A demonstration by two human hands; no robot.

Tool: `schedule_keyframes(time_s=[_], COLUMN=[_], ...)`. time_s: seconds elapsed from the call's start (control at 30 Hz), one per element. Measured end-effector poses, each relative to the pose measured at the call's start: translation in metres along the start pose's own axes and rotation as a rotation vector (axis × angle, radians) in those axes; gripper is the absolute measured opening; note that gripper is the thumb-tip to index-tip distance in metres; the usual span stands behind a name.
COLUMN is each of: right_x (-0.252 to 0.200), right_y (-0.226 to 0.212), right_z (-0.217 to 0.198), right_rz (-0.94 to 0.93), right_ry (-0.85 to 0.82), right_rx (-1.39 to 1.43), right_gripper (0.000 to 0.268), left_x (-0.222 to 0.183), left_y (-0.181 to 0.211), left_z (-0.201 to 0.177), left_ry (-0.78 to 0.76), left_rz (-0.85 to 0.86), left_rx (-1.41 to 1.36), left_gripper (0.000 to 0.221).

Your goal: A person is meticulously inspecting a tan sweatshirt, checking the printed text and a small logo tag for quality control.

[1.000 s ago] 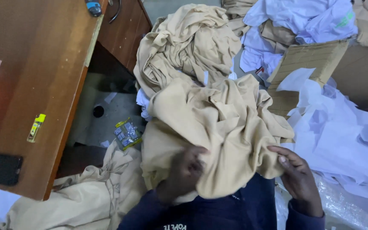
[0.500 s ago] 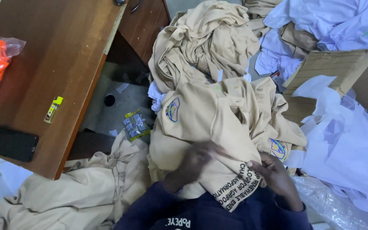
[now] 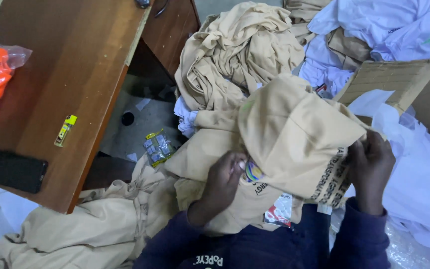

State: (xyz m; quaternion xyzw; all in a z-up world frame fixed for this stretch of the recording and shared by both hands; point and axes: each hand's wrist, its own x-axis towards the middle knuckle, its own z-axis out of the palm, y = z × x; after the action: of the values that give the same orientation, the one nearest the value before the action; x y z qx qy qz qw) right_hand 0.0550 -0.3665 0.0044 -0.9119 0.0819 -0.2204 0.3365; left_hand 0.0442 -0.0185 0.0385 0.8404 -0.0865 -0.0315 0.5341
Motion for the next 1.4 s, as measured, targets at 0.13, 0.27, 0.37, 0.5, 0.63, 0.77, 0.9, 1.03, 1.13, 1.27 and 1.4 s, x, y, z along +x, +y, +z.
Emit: schedule_keyframes(time_s=[0.13, 0.27, 0.37, 0.5, 0.63, 0.77, 0.9, 1.03, 1.13, 1.27, 1.4], right_x=[-0.02, -0.051, -0.088, -0.096, -0.114, -0.101, -0.103, -0.101, -0.103, -0.105, -0.112], right_y=[-0.057, -0.093, -0.072, -0.118, -0.104, -0.13, -0.139, -0.142, -0.138, -0.137, -0.131], right_z=[0.0, 0.001, 0.031, 0.04, 0.051, 0.055, 0.061, 0.055, 0.052, 0.055, 0.063], right_rz=[-0.096, 0.1, 0.288, 0.734, 0.654, 0.581, 0.698, 0.538, 0.466, 0.437, 0.54], right_ry=[-0.016, -0.355, -0.681, -0.359, -0.382, -0.246, -0.165, -0.206, -0.211, -0.204, -0.147], right_rx=[-0.33, 0.244, 0.765, 1.494, 1.216, 0.98, 1.041, 0.903, 0.741, 0.731, 0.87], right_gripper=[0.081, 0.04, 0.055, 0.067, 0.036, 0.039, 0.032, 0.029, 0.029, 0.033, 0.026], left_x=[-0.02, -0.035, -0.043, -0.053, -0.053, -0.039, -0.05, -0.059, -0.065, -0.068, -0.069], left_y=[0.001, -0.002, 0.015, 0.033, 0.01, 0.006, 0.011, -0.003, -0.004, -0.019, -0.015], left_z=[0.018, 0.031, 0.038, 0.031, 0.025, 0.005, 0.012, 0.033, 0.038, 0.037, 0.032], left_ry=[0.01, 0.169, 0.078, -0.119, -0.173, -0.065, -0.154, -0.089, -0.182, -0.044, -0.031], left_rz=[-0.163, -0.053, 0.182, 0.518, 0.428, 0.036, 0.198, 0.262, 0.277, 0.462, 0.504], left_rx=[-0.186, -0.215, -0.168, -0.201, -0.086, 0.057, -0.076, 0.404, 0.416, 0.346, 0.256], left_gripper=[0.022, 0.024, 0.018, 0.003, 0.017, 0.029, 0.042, 0.057, 0.065, 0.054, 0.046])
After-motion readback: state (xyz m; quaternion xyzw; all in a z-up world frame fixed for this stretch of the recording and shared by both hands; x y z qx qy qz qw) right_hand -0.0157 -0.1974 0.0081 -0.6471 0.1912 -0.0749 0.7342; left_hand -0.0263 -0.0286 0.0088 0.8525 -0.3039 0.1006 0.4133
